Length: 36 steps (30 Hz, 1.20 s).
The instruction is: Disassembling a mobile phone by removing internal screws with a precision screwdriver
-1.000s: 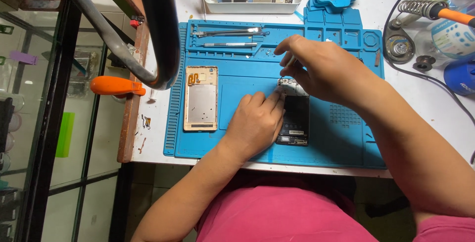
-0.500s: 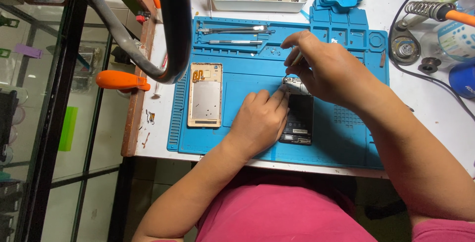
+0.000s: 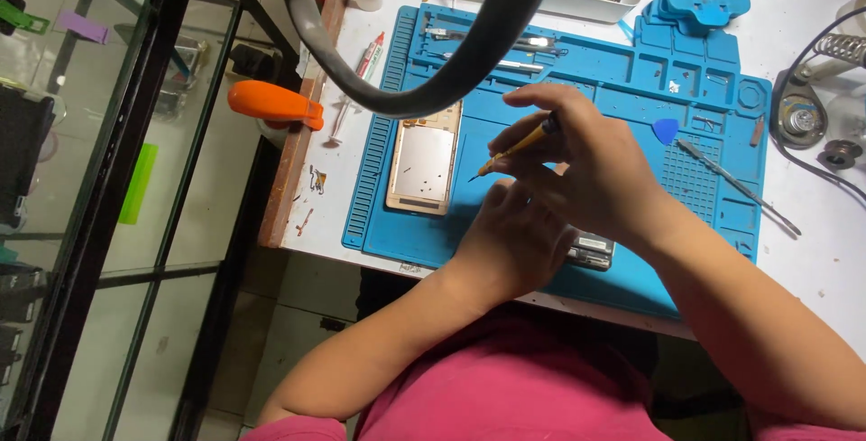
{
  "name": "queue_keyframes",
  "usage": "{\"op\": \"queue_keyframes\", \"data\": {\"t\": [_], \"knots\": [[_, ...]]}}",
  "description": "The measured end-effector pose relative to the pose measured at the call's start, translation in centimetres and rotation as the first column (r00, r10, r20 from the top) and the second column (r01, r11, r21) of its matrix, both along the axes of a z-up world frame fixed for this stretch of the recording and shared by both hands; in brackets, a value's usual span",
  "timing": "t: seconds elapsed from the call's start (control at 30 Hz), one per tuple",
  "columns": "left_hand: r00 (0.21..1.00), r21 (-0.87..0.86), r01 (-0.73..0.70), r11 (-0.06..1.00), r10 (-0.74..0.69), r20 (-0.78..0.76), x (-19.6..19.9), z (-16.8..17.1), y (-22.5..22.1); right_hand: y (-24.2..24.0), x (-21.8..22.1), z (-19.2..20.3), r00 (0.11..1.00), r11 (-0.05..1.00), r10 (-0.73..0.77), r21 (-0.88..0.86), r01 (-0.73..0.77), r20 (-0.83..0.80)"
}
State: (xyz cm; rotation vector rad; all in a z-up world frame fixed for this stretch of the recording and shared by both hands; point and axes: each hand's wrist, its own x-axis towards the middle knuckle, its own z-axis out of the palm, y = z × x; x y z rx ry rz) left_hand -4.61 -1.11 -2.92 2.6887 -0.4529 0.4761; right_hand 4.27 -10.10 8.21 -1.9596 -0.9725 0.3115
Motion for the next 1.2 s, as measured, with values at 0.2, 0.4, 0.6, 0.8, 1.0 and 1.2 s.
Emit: {"op": "queue_keyframes", "data": {"t": [0.2,0.4,0.6,0.8,1.0,1.2], "knots": [[0.99,-0.023,0.093,0.995,-0.095,-0.103,0.5,-0.3,0.2,3.4,-0.2,0.1,0.996,0.997,0.057,-0.048,-0.061,-0.065],[0.987,0.036,0.08,0.996,-0.074,-0.142,0.4,-1.6,-0.4,4.4,0.2,-0.7,0.998,0.996,-0.005,-0.094,-0.001,-0.06],[0.98,0.079,0.097,0.992,-0.081,-0.183,0.4,-1.2,-0.2,4.6,0.3,-0.2,1.0,0.99,-0.008,-0.139,0.006,-0.016],[0.997,-0.163,0.057,0.985,-0.048,0.061,0.1,-0.9,-0.1,2.8,0.0,1.1,0.998,0.998,-0.065,-0.026,0.065,-0.001],[0.995,-0.049,0.043,0.998,-0.039,0.088,0.1,0.3,0.7,-2.4,0.0,1.7,0.993,0.975,-0.117,0.193,0.109,0.031],[0.993,0.046,0.027,0.999,-0.033,0.117,0.4,1.7,0.7,-9.2,1.3,0.6,0.96,0.946,-0.271,0.204,0.253,0.065]]}}
